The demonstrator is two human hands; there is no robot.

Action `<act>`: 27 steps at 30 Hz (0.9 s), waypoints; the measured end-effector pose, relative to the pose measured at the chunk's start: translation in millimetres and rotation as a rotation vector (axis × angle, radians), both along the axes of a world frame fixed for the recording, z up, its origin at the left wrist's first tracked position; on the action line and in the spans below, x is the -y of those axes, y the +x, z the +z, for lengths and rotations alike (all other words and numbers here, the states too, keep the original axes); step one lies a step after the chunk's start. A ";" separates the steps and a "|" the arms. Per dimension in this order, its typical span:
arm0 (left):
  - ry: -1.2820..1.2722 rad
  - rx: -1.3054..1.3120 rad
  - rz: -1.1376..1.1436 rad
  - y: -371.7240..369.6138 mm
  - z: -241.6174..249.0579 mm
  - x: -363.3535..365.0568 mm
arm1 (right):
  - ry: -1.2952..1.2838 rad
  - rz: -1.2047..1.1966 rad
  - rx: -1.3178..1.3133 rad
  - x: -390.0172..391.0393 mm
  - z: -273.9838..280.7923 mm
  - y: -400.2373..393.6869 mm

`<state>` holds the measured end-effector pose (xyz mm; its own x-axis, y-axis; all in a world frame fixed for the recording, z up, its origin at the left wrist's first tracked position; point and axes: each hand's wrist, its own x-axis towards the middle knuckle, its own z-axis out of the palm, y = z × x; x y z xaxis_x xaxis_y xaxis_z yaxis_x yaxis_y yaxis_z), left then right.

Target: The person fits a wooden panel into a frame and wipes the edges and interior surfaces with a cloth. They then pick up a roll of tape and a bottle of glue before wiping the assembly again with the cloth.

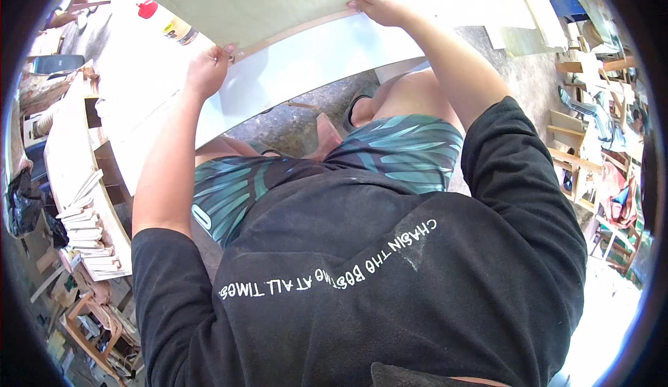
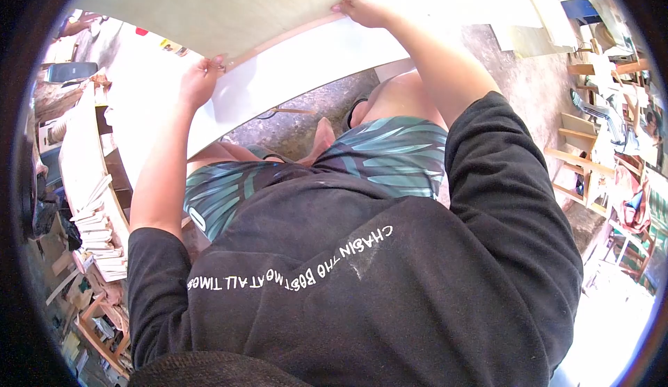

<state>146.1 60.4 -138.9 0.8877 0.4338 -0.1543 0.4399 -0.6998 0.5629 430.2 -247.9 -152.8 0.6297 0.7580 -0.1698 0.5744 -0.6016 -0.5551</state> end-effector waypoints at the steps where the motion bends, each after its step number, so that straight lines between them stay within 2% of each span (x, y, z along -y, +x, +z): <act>1: 0.007 0.014 0.003 -0.2 -0.1 1.1 | 0.020 -0.014 -0.047 -0.9 2.7 -2.2; 4: 0.077 -0.031 -0.018 1.6 -7.7 -5.4 | -0.133 -0.040 0.066 -3.5 29.4 -18.1; 7: 0.037 0.060 -0.034 -3.5 -12.1 -2.3 | 0.049 -0.001 0.042 1.9 -4.6 -2.9; 10: 0.075 0.155 -0.064 -5.6 -9.8 2.5 | 0.040 0.001 -0.063 4.4 -5.6 -0.8; 14: 0.106 0.015 -0.070 -1.2 4.3 3.0 | -0.018 -0.006 0.020 -1.2 -19.2 9.1; 16: 0.118 0.014 -0.065 0.9 5.2 2.1 | -0.137 -0.050 0.054 -6.4 10.2 -7.1; 22: 0.116 0.051 -0.061 -1.1 -0.2 2.7 | -0.035 0.016 0.062 -6.6 -17.7 10.1; 25: 0.069 0.061 -0.041 1.1 -6.2 -0.5 | -0.106 0.039 -0.068 -7.2 4.3 5.0; 27: 0.079 0.026 -0.043 2.2 -2.4 -0.9 | -0.110 0.037 -0.064 -7.9 10.7 1.3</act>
<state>148.3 61.3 -141.3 0.9090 0.4050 -0.0981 0.3945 -0.7605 0.5157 431.6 -240.0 -142.1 0.5867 0.7554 -0.2919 0.5634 -0.6396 -0.5229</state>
